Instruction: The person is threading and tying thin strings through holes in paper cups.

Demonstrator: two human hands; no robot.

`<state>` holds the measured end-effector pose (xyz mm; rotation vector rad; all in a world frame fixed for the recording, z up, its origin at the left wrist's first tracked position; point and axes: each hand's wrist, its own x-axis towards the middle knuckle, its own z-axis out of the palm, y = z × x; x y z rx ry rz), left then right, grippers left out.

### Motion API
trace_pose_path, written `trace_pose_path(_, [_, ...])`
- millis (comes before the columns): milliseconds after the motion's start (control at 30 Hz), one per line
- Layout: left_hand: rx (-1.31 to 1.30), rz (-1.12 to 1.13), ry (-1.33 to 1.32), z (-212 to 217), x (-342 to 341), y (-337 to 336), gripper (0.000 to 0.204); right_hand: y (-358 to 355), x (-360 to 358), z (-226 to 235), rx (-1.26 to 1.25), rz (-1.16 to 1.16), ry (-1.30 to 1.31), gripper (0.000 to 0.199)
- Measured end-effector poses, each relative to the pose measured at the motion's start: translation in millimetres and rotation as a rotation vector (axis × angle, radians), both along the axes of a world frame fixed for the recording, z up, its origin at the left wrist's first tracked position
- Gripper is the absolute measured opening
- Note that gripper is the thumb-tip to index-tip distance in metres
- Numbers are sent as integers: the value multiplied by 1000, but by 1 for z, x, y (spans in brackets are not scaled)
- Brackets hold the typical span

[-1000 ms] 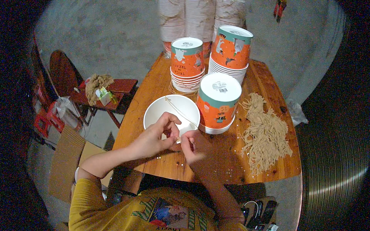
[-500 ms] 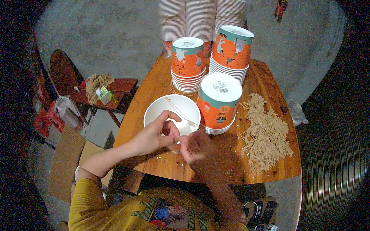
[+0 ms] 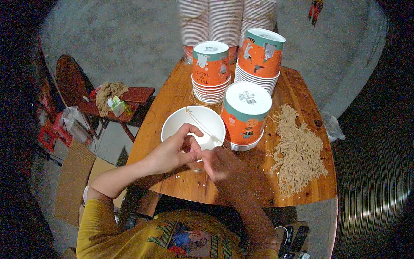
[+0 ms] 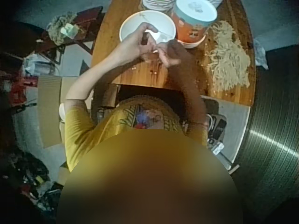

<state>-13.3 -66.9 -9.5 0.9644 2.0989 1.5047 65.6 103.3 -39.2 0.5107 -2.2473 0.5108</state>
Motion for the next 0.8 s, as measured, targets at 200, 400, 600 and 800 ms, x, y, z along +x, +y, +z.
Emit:
trace_pose_path(200, [7, -19, -49, 1, 1, 3, 39, 1, -4, 7, -95, 16, -138, 13])
trace_pose_path(400, [-30, -60, 143, -3, 8, 9, 32, -4, -1, 9, -662, 142, -550, 8])
trace_pose_path(600, [-43, -52, 133, -3, 8, 8, 29, 3, 0, -3, -902, 185, -685, 5])
trace_pose_path(800, [-63, -31, 210, -3, 8, 7, 13, 2, 9, 3, -1158, 225, -854, 1])
